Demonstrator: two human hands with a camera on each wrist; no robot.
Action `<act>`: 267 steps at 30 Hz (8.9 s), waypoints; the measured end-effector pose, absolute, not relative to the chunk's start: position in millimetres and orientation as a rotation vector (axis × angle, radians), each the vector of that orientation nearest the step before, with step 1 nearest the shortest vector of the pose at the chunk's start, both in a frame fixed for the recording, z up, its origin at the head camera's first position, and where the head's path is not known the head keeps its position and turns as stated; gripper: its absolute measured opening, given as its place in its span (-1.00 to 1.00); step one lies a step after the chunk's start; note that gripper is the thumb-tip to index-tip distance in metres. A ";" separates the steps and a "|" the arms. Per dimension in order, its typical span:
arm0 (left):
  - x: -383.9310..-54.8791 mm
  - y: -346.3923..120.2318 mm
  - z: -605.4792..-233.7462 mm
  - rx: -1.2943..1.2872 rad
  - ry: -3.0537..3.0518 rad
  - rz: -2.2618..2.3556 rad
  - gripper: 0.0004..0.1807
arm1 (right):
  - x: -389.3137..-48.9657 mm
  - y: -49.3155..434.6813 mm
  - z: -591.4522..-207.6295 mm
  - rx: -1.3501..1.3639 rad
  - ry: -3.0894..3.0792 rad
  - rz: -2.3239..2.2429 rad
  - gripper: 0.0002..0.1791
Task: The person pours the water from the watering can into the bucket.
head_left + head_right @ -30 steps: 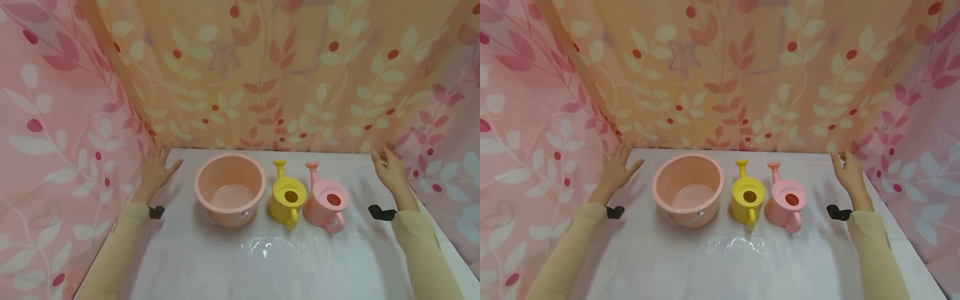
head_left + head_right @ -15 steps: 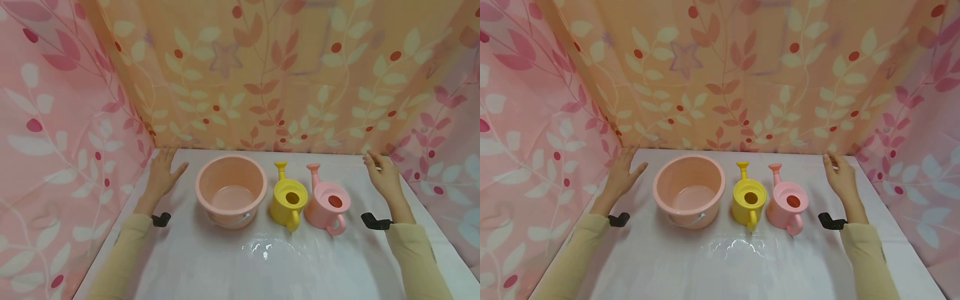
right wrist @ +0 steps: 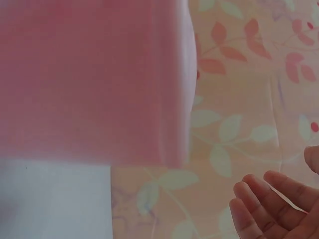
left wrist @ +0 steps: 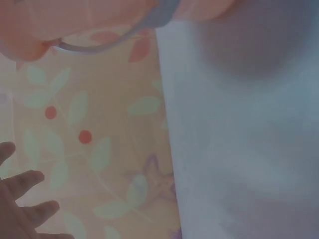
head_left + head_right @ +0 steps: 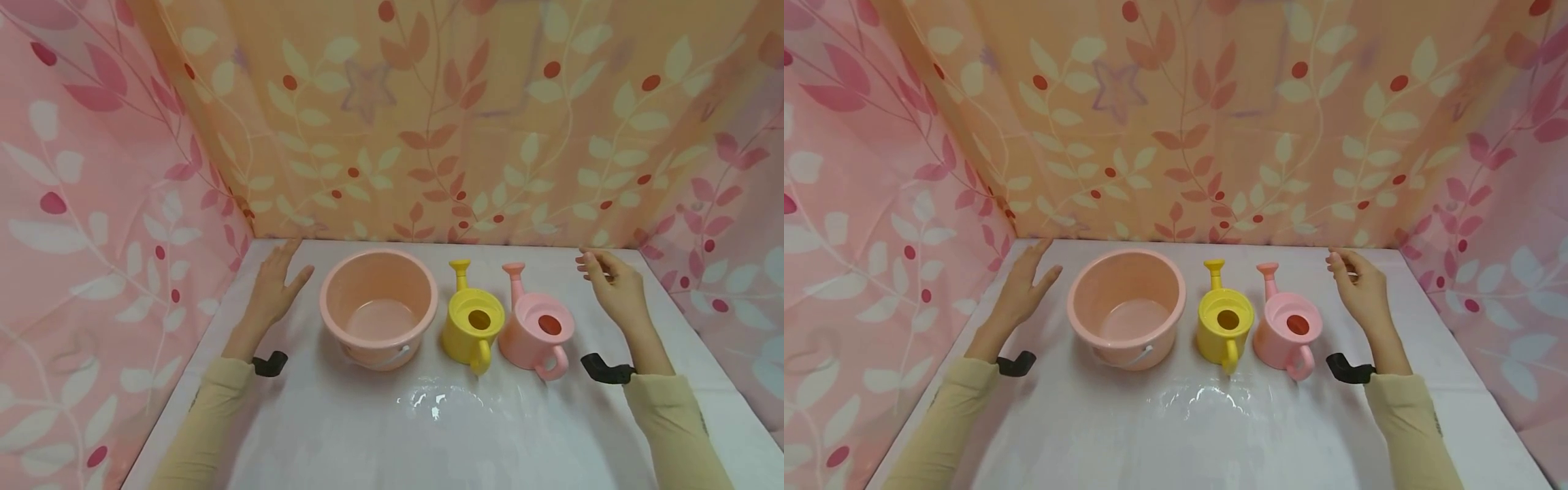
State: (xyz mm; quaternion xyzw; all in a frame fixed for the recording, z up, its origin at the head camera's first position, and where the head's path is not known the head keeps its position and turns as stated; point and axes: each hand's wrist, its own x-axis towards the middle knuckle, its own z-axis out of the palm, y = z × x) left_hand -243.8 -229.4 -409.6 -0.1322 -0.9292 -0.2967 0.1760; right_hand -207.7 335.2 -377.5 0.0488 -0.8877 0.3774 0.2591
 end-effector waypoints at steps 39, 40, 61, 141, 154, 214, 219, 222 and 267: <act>-215.0 -165.2 -396.0 -0.596 -2.731 -1.041 -0.30 | -159.9 278.7 -388.5 0.302 -2.662 1.332 -0.66; -215.0 -164.6 -396.0 -0.596 -2.737 -1.042 -0.30 | -159.2 277.5 -389.8 0.319 -2.670 1.331 -0.66; -215.7 -163.8 -398.8 -0.604 -2.787 -1.090 -0.27 | -136.7 244.8 -408.4 0.404 -2.644 1.427 -0.77; -214.2 -164.6 -401.1 -0.564 -2.731 -1.159 -0.35 | -114.2 171.4 -500.3 -0.177 -1.997 2.193 -0.60; -217.2 -164.9 -403.7 -0.588 -2.710 -1.161 -0.32 | -117.7 177.2 -499.1 -0.190 -1.782 2.290 -0.63; -218.7 -165.2 -401.9 -0.563 -2.718 -1.201 -0.31 | -116.8 204.2 -417.8 0.484 -1.510 2.021 -0.85; -217.6 -165.1 -401.7 -0.561 -2.714 -1.200 -0.31 | -118.1 205.6 -417.4 0.471 -1.512 1.980 -0.84; -218.2 -165.0 -402.4 -0.562 -2.715 -1.194 -0.31 | -118.4 206.6 -417.2 0.471 -1.491 1.985 -0.87; -219.6 -165.6 -405.0 -0.562 -2.707 -1.178 -0.31 | -120.2 216.8 -379.1 0.285 -1.980 1.775 -0.87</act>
